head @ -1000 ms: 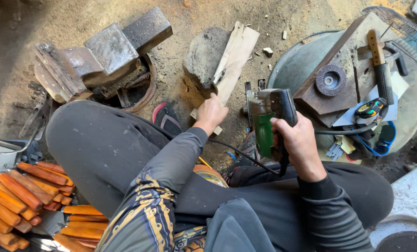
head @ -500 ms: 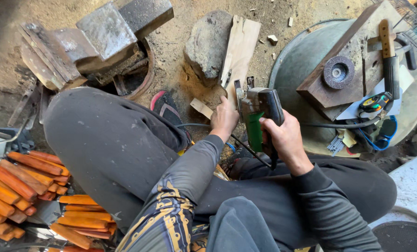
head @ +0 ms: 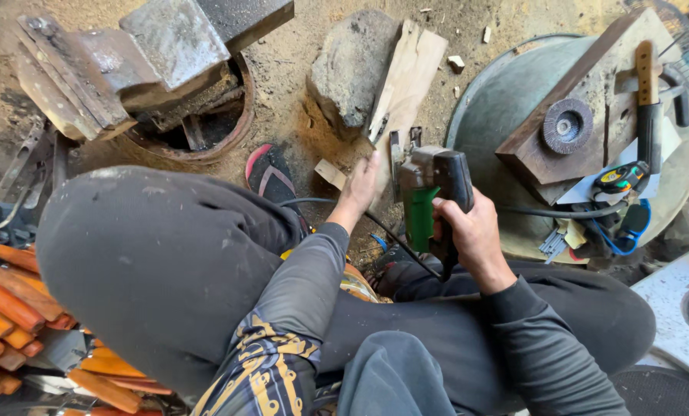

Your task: The person uses a jigsaw to cut a piece of wood into a curved shape. They then use a yellow template to trace a pattern onto another piece of wood with a pencil.

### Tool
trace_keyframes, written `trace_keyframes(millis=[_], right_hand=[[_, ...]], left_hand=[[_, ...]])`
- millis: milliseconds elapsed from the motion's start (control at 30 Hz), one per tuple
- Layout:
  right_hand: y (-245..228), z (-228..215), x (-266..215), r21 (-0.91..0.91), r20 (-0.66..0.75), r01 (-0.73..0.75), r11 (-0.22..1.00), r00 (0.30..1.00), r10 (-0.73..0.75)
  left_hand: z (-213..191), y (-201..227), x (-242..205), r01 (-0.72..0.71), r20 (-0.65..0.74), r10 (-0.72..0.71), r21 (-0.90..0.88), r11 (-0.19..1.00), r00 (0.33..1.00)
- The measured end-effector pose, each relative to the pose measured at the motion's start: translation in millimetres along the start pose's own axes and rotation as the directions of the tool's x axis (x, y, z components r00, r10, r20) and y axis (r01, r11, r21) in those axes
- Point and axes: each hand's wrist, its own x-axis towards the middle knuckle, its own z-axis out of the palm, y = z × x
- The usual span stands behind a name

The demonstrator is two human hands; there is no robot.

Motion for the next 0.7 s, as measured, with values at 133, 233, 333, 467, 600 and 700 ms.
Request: trace_keyframes(millis=[133,233,333,467,600,700], right_hand=[[5,2,-1,0.012,0.046,0.007,1.0,0.999,-0.007],[5,6,-3,0.023,0.016,0.006,1.0,1.0,-0.007],[9,11,-6,0.061,-0.009,0.002,0.998,1.0,-0.001],[11,14,-6,0.089,-0.012,0.012,0.996,1.0,-0.011],[10,14,-6,0.138,-0.021,0.001,0.99,1.0,0.002],[8,16,-3,0.157,-0.046,-0.028,0.987,0.998,0.036]], left_hand=[[0,14,-13,0.275,0.053,-0.272,-0.056,0.96,0.961],[1,23,-14,0.091,-0.113,-0.077,0.119,0.989,0.991],[4,22,-9,0.018,-0.218,0.027,0.202,0.979,0.976],[4,15,-4,0.105,-0.153,-0.078,0.183,0.977,0.985],[4,16,-2,0.151,-0.084,-0.139,0.165,0.975,0.987],[3,17,-3,0.161,-0.052,-0.155,0.162,0.974,0.987]])
